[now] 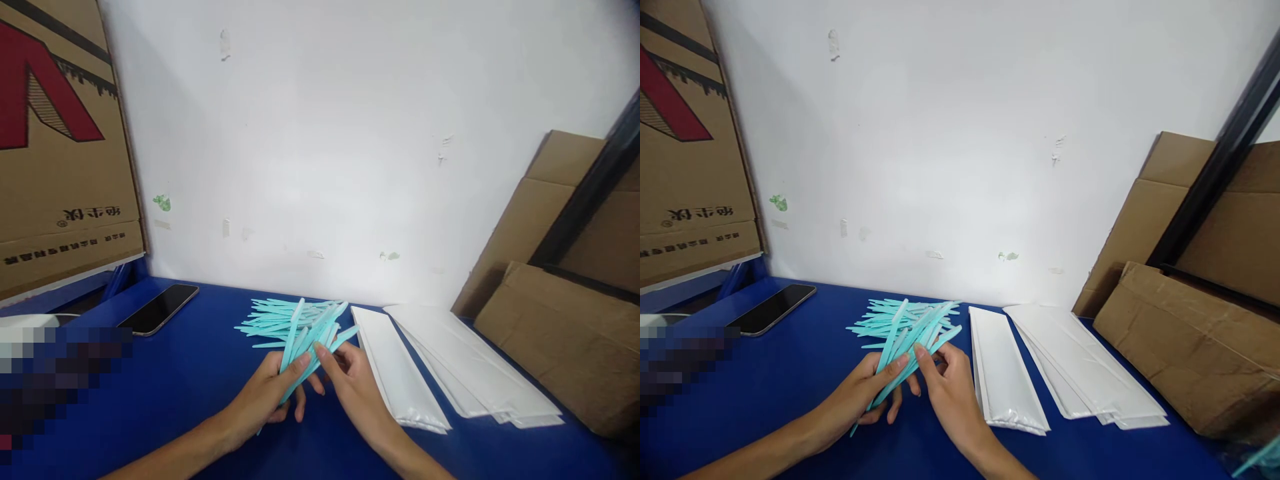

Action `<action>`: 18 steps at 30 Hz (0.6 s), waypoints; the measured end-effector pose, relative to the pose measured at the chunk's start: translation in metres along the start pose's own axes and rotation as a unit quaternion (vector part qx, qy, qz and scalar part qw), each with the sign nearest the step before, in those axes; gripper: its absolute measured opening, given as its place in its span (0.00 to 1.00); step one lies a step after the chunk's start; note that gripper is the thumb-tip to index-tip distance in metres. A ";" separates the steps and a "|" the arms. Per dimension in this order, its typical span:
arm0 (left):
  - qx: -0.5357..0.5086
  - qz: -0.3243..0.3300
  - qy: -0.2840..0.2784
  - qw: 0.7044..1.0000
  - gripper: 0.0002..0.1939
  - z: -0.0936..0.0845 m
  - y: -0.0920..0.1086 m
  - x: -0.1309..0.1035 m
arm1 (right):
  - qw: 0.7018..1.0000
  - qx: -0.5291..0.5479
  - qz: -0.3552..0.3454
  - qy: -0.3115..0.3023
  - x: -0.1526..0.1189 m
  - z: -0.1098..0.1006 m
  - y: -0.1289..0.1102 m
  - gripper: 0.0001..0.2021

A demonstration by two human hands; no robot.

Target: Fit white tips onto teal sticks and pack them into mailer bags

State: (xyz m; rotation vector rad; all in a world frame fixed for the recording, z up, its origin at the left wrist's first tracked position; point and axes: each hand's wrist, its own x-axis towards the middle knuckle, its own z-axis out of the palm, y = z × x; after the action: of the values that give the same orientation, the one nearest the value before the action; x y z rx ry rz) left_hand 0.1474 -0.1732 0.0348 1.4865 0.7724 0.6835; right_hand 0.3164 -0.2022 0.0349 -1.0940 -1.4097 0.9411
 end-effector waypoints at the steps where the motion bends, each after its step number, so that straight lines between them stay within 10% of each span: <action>1: 0.000 0.002 0.001 1.000 0.35 0.000 0.000 0.000 | 1.000 -0.001 0.001 0.002 0.000 0.000 0.000 0.21; 18: -0.061 0.036 -0.010 0.997 0.33 0.002 -0.007 0.003 | 0.999 0.037 -0.010 -0.007 -0.002 0.000 -0.003 0.22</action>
State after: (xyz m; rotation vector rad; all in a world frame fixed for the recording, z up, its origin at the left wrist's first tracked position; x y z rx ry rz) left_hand 0.1498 -0.1720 0.0281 1.4129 0.6532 0.7563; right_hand 0.3157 -0.2045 0.0372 -1.0188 -1.3842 0.9789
